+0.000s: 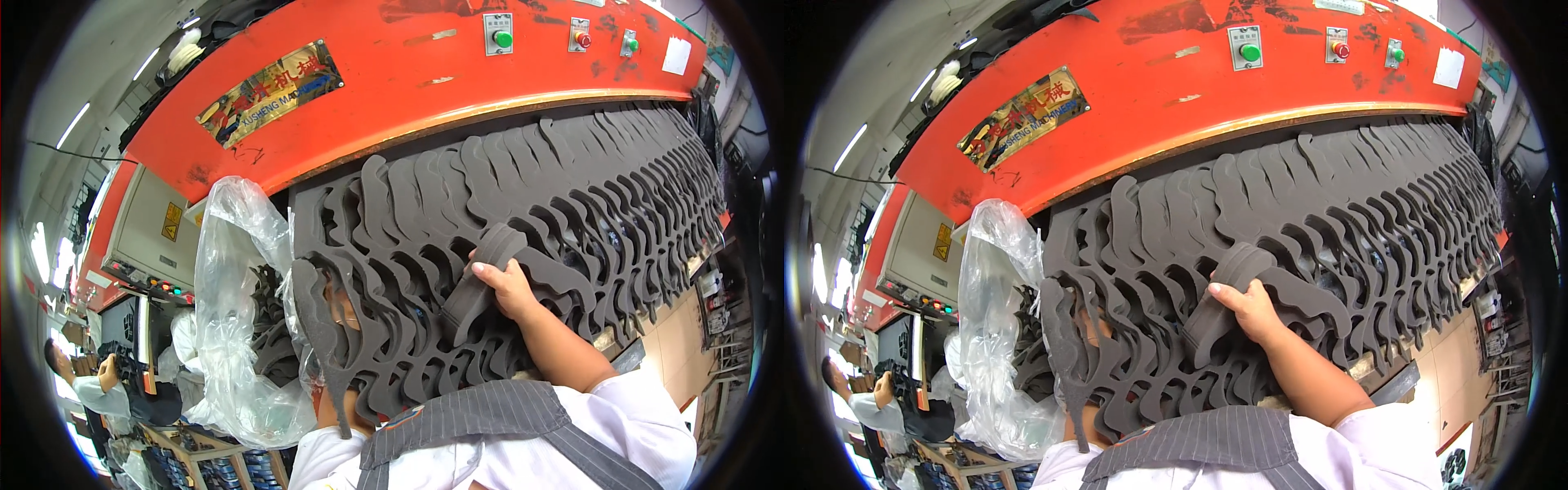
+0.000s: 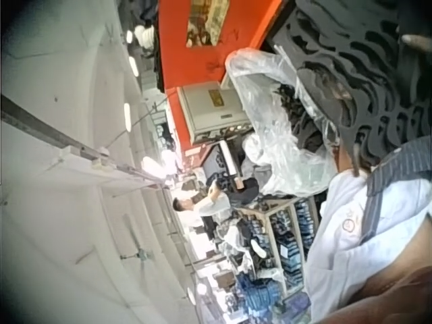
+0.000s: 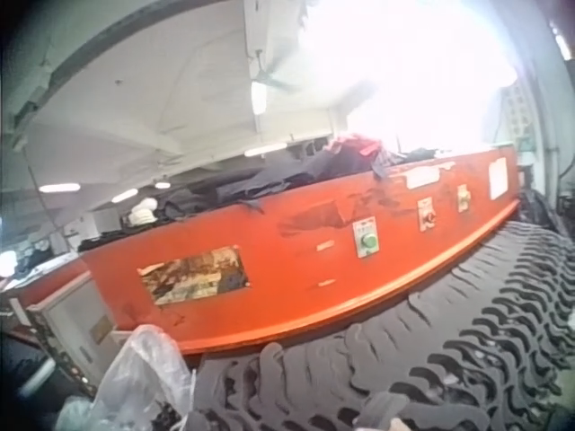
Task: Using a hydraulic press and metal dies to cut components from a foam sheet.
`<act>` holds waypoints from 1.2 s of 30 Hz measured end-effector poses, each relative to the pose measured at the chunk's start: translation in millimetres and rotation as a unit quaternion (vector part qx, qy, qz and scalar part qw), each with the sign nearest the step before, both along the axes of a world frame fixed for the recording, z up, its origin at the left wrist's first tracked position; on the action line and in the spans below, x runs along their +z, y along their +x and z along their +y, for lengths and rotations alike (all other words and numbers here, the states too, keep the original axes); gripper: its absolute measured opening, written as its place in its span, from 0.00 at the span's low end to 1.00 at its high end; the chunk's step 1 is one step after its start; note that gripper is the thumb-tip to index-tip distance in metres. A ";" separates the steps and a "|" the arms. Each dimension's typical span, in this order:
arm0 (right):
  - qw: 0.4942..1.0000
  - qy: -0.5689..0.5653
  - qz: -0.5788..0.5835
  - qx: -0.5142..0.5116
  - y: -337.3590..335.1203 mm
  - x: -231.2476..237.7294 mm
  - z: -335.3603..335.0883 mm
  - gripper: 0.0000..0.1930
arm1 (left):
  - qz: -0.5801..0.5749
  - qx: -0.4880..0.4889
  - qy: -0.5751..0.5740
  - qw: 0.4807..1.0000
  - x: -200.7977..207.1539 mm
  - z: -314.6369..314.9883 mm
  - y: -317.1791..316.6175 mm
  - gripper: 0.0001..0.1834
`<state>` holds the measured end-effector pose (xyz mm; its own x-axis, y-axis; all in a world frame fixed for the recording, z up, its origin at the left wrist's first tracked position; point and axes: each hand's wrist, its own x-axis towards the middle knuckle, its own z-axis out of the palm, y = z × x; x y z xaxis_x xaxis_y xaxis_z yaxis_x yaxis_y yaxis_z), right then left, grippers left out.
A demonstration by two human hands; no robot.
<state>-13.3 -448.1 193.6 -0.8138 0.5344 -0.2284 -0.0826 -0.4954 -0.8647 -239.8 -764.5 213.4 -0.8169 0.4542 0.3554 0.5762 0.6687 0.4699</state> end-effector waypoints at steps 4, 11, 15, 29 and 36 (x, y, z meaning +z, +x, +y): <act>1.000 0.009 -0.008 0.010 6.1 -2.8 7.1 0.20 | -0.022 -0.002 0.006 1.000 5.9 15.9 3.7 0.22; 0.997 0.063 -0.037 0.032 19.0 4.6 22.1 0.21 | -0.051 0.002 0.005 0.999 23.8 52.3 27.0 0.22; 0.997 0.060 -0.020 0.042 28.3 5.2 37.1 0.19 | -0.060 0.015 -0.005 0.998 40.9 66.3 47.7 0.22; 0.995 0.080 -0.020 0.047 43.0 -2.2 43.8 0.21 | -0.107 0.090 0.043 0.989 67.8 68.3 66.1 0.22; 0.995 0.076 -0.029 0.052 31.1 14.8 17.6 0.22 | -0.144 0.079 0.093 0.982 96.2 38.8 35.9 0.22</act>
